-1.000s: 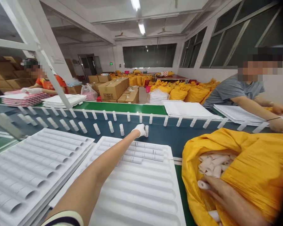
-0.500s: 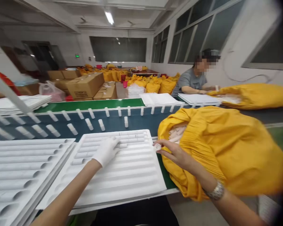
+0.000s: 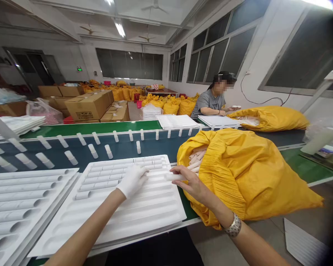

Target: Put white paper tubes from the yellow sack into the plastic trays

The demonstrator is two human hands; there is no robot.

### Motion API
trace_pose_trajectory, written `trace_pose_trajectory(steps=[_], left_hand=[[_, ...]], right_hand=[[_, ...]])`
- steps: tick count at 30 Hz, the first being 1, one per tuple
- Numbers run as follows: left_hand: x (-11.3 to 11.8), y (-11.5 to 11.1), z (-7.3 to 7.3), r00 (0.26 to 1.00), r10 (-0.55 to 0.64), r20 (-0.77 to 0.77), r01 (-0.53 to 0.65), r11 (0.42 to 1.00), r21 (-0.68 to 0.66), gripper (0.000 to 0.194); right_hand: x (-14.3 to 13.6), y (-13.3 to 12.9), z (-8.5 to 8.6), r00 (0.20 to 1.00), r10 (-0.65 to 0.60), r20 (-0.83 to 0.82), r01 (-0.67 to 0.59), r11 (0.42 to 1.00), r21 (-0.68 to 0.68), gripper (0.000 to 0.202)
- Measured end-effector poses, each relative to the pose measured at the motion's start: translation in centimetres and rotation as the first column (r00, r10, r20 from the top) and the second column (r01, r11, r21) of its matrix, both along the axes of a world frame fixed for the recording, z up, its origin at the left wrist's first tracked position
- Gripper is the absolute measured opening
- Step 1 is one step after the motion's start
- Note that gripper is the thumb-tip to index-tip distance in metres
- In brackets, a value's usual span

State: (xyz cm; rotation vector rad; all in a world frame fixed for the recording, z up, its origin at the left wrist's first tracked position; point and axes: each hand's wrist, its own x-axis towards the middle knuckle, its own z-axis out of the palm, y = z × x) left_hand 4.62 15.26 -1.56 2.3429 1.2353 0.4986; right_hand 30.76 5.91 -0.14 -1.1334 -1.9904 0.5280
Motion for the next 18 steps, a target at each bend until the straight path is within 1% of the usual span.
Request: trace_pose_trajectory(steps=[2, 4, 6, 7, 8, 10, 12, 14, 18], left_hand=[[0.2, -2.2, 0.9, 0.996, -0.03, 0.081, 0.036, 0.996, -0.079, 0.036], [0.4, -4.8, 1.8, 0.977, -0.019, 0.21, 0.071, 0.967, -0.245, 0.044], [0.4, -7.0, 2.6, 0.939, 0.05, 0.341, 0.113, 0.89, -0.441, 0.05], [0.5, -7.8, 2.8, 0.915, 0.089, 0.393, 0.141, 0.844, -0.518, 0.052], [0.5, -8.4, 2.9, 0.892, 0.113, 0.437, 0.173, 0.809, -0.562, 0.053], [0.5, -9.2, 2.9, 0.865, 0.098, 0.492, 0.241, 0.779, -0.579, 0.052], [0.6, -9.6, 2.6, 0.855, 0.073, 0.514, 0.281, 0.768, -0.575, 0.052], [0.8, -10.0, 2.2, 0.86, 0.052, 0.508, 0.28, 0.784, -0.554, 0.054], [1.2, -10.7, 1.4, 0.882, 0.0, 0.471, 0.252, 0.845, -0.472, 0.056]], right_hand=[[0.0, 0.0, -0.3, 0.997, -0.028, -0.065, 0.031, 0.999, 0.039, 0.021], [-0.3, 0.0, -0.5, 0.996, 0.014, -0.09, -0.007, 0.997, 0.073, 0.019], [-0.8, 0.0, -0.6, 0.992, 0.094, -0.08, -0.087, 0.992, 0.089, 0.022], [-1.0, 0.1, -0.7, 0.988, 0.136, -0.069, -0.129, 0.987, 0.091, 0.024], [-1.2, 0.2, -0.8, 0.983, 0.176, -0.055, -0.171, 0.981, 0.091, 0.025], [-1.4, 0.2, -1.0, 0.969, 0.246, -0.023, -0.242, 0.965, 0.098, 0.028], [-1.5, 0.1, -0.9, 0.958, 0.287, 0.016, -0.288, 0.954, 0.079, 0.03], [-1.5, -0.3, -0.6, 0.954, 0.295, 0.052, -0.296, 0.955, 0.017, 0.033], [-1.5, -1.1, 0.6, 0.949, 0.292, 0.117, -0.271, 0.948, -0.17, 0.038]])
